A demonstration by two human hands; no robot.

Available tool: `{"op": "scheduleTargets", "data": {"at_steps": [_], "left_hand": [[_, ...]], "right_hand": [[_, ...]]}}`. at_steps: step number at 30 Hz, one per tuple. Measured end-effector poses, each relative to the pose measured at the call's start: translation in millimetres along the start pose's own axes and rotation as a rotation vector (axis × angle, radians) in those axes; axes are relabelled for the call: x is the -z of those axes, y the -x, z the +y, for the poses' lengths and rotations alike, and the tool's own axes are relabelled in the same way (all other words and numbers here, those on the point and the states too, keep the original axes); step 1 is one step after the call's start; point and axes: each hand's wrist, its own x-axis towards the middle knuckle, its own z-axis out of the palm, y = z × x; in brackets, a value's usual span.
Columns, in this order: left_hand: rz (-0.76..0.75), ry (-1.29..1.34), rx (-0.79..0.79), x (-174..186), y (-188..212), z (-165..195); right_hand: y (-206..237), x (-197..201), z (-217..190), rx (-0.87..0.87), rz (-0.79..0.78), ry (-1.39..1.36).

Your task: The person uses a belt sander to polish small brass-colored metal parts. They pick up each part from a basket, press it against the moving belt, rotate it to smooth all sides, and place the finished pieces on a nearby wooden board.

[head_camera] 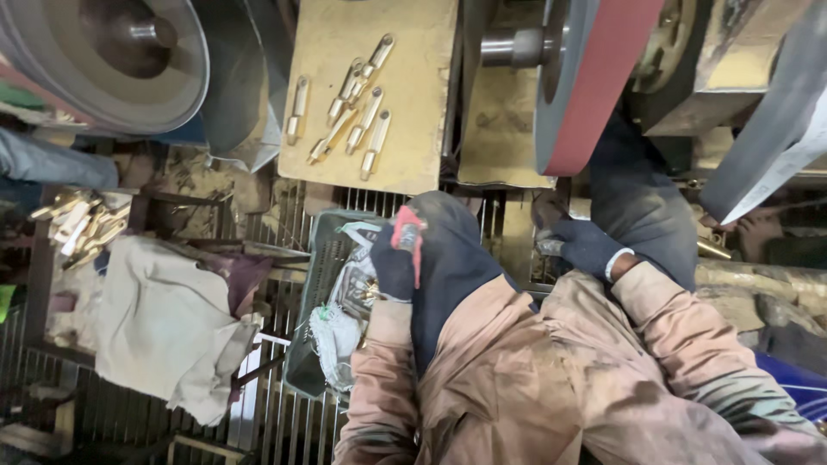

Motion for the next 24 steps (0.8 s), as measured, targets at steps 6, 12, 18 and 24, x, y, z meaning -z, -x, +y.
{"op": "scheduleTargets", "data": {"at_steps": [6, 12, 18, 24], "left_hand": [[0.203, 0.264, 0.302, 24.6, -36.6, -6.7], [0.314, 0.143, 0.350, 61.3, -83.2, -5.0], [0.315, -0.352, 0.206, 94.5, -126.6, -53.3], [0.281, -0.717, -0.170, 124.4, -177.4, -82.1]], "right_hand": [[-2.6, 0.9, 4.0, 0.047, -0.008, 0.040], [-4.3, -3.0, 10.7, 0.014, -0.033, 0.055], [-4.2, -1.6, 4.4, 0.026, -0.035, -0.009], [-3.5, 5.0, -14.9, -0.255, -0.147, -0.143]]}}
